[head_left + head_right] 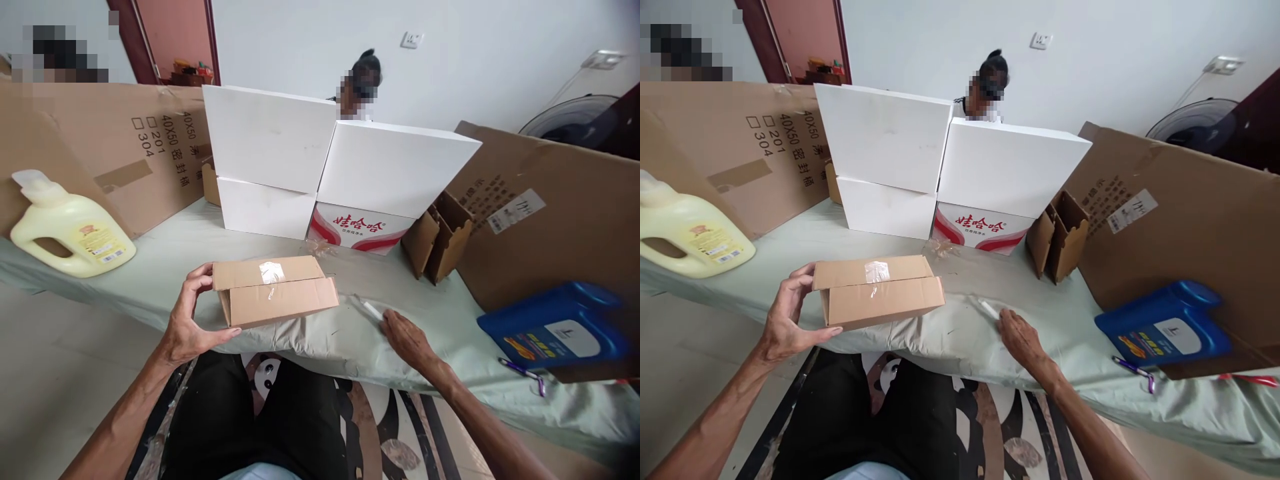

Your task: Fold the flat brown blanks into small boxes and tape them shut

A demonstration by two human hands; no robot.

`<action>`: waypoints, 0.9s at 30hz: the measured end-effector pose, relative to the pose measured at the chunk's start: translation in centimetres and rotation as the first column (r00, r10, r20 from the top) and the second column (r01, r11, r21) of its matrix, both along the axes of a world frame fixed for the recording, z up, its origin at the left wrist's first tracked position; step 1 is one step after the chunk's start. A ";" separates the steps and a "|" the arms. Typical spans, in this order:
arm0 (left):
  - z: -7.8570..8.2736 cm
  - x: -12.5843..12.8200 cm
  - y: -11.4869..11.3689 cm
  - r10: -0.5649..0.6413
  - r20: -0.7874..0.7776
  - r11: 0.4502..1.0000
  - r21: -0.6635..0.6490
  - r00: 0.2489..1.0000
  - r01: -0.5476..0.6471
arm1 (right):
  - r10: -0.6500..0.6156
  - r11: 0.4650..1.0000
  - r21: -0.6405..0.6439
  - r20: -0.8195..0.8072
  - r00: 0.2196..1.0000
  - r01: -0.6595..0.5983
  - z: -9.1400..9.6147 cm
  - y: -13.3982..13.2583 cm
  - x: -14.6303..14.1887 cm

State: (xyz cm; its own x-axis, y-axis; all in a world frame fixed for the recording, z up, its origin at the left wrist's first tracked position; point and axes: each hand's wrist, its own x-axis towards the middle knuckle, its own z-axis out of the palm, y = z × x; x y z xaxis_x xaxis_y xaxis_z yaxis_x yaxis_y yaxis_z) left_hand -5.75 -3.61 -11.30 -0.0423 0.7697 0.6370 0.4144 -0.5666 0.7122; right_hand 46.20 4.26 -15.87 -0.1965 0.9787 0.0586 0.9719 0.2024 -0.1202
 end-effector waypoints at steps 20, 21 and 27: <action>-2.3 0.0 -0.2 -0.027 0.080 0.997 -0.072 0.996 0.033 | 0.761 0.649 0.181 -0.151 0.631 -0.739 16.9 1.9 -19.1; -2.3 0.0 -0.1 -0.029 0.081 0.997 -0.063 0.996 0.034 | 0.763 0.646 0.181 -0.143 0.630 -0.742 17.0 2.0 -19.2; -2.4 0.0 0.1 -0.014 0.062 0.999 -0.047 0.998 0.017 | 0.797 0.600 0.218 -0.090 0.597 -0.770 17.6 1.9 -19.6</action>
State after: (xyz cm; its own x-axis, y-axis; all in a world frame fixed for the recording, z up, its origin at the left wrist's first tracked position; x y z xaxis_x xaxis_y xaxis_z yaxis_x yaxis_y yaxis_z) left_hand -5.74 -3.52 -13.72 -0.0682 0.8001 0.5960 0.3605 -0.5373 0.7625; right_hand 26.63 6.14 1.74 -0.8571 0.4273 0.2877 0.3969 0.9038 -0.1601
